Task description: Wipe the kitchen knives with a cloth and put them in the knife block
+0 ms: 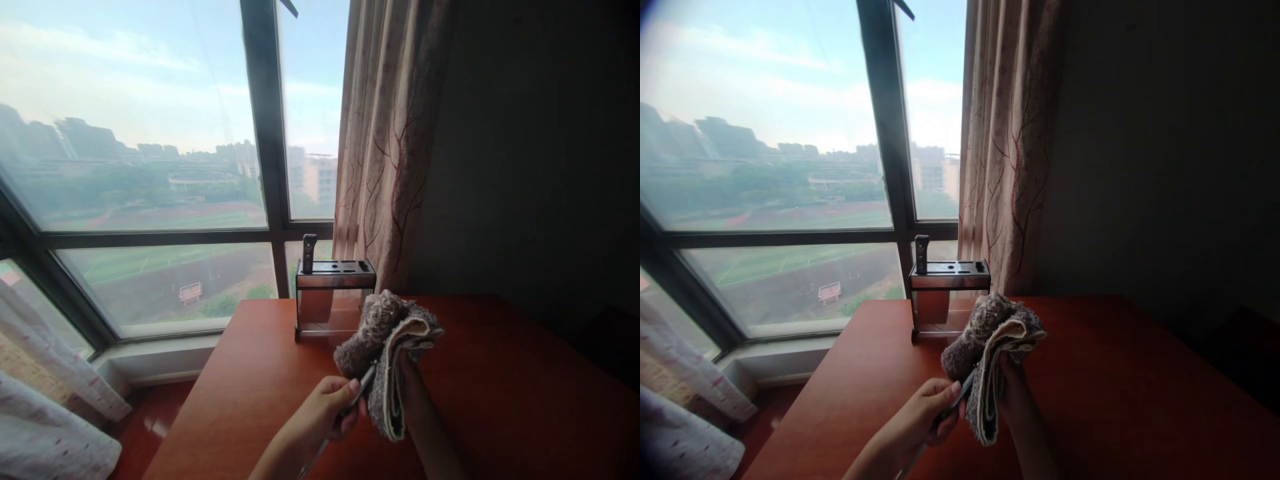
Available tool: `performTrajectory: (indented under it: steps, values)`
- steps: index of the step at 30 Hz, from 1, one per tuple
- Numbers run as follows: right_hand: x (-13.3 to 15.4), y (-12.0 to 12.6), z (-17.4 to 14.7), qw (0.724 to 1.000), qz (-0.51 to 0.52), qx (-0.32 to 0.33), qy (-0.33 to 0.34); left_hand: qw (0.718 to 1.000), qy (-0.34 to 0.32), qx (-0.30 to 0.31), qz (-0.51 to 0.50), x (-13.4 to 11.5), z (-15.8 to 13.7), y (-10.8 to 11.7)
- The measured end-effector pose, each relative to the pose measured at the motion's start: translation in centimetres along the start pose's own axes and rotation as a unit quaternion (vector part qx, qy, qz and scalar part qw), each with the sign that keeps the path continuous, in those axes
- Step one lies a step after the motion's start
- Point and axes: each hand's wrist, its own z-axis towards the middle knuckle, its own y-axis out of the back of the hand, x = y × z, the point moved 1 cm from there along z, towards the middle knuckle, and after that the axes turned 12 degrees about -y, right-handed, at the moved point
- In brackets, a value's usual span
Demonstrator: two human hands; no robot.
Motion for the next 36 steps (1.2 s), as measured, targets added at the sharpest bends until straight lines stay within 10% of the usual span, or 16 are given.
performTrajectory:
  steps: [7, 15, 22, 28, 36]
  values:
    - [0.4, 0.5, 1.1, 0.999, 0.026, 0.002, -0.03, 0.974, -0.082, -0.102, 0.183, 0.7, 0.6, -0.2]
    - [0.0, -0.9, 1.1, 0.996, 0.07, -0.064, 0.004, 0.821, -0.266, -0.214, 0.457, -0.4, -0.2, 0.4]
    - [-0.6, -1.7, 0.3, 0.992, 0.085, 0.018, -0.091, 0.868, -0.288, -0.298, 0.274, -0.9, -0.1, 2.1]
    - [-2.5, -2.8, -1.8, 0.977, 0.031, 0.152, -0.147, 0.847, -0.362, -0.245, 0.303, -1.1, 0.0, 0.7]
    - [-2.2, -2.9, -1.1, 0.993, 0.017, 0.088, -0.071, 0.794, -0.347, -0.097, 0.49, -1.8, -0.1, -1.9]
